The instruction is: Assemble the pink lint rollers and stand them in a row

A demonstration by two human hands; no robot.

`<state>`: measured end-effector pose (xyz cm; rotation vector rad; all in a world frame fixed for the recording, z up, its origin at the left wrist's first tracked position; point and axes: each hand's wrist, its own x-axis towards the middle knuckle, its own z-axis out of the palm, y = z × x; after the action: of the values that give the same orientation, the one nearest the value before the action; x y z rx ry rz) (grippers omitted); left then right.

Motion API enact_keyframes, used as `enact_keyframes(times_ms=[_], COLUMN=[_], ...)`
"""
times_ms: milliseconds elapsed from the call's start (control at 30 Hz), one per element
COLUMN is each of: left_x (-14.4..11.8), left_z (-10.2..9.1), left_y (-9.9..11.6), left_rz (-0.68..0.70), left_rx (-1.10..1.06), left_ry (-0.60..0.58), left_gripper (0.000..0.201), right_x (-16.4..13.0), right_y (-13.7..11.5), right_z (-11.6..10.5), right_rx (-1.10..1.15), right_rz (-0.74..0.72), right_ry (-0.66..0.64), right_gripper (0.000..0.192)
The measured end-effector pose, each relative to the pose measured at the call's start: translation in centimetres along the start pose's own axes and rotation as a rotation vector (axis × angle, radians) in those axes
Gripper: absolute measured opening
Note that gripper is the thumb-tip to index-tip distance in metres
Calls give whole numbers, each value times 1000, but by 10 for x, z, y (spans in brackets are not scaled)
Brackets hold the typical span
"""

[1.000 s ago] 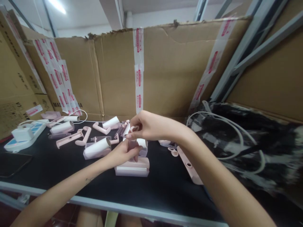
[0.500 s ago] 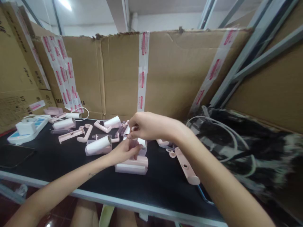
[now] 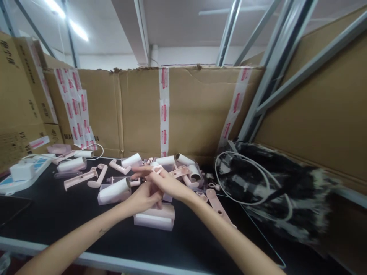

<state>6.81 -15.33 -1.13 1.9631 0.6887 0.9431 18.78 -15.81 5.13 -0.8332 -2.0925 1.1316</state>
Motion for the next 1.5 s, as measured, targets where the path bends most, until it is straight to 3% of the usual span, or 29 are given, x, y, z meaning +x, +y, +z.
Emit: enact_keyframes(times_ms=[100, 267, 667, 933, 1000, 1100, 1200, 1367, 1500], left_x=[-1, -4, -9, -10, -10, -9, -6, -6, -5], left_z=[1, 1, 6, 9, 9, 7, 4, 2, -2], left_y=[1, 0, 5, 6, 5, 2, 0, 2, 8], left_rz=[21, 0, 24, 10, -14, -46, -73, -58, -5], left_rx=[73, 115, 110, 86, 67, -61, -238, -208, -181], left_ry=[30, 48, 163, 195, 199, 139, 61, 30, 70], left_gripper=[14, 7, 15, 17, 18, 22, 24, 18, 34], right_x=[-5, -2, 7, 10, 8, 3, -1, 0, 1], right_y=[-4, -8, 1, 2, 2, 1, 2, 5, 2], right_z=[7, 15, 27, 36, 35, 28, 18, 14, 18], right_rx=[27, 47, 60, 22, 7, 36, 179, 219, 172], right_rz=[143, 190, 74, 117, 114, 53, -81, -82, -40], right_ry=[95, 188, 415, 558, 552, 416, 312, 399, 392], right_gripper=[40, 40, 30, 30, 30, 29, 43, 38, 40])
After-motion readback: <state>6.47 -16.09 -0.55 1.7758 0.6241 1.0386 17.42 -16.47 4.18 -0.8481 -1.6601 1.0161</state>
